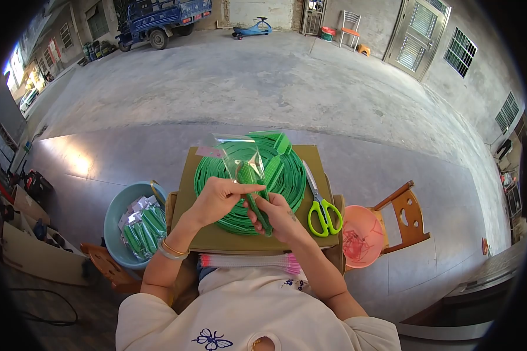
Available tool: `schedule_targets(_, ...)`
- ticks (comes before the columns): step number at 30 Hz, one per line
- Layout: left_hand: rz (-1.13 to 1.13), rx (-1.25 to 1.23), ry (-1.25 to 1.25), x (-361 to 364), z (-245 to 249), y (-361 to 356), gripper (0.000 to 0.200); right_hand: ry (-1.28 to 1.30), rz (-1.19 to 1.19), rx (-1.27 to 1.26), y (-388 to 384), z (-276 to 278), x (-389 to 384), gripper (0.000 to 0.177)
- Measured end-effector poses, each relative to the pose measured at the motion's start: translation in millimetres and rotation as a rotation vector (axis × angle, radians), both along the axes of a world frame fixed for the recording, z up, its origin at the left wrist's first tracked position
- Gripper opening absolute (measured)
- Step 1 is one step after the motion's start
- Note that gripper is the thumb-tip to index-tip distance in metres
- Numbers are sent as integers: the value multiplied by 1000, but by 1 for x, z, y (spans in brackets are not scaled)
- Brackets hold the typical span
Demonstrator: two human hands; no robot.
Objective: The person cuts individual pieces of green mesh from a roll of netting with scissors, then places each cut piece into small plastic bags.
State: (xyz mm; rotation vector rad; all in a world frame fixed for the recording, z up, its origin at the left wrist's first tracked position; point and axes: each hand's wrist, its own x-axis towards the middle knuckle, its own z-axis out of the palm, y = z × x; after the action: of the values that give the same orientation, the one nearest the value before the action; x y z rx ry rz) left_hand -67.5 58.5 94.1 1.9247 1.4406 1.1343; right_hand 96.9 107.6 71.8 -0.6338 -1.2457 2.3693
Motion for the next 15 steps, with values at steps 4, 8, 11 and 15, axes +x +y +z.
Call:
schedule_targets(4,89,-32,102,2,4,-3,35,-105,-25,161,4,-7,1,25)
schedule_targets(8,104,134,-43,4,-9,0,33,-73,-62,79,5,-4,2,25)
schedule_targets(11,53,101,-32,5,-13,0,32,-17,-32,-3,5,-8,0,25)
schedule_targets(15,225,26,-70,-11,-13,5,35,4,156,-142,9,-4,8,25)
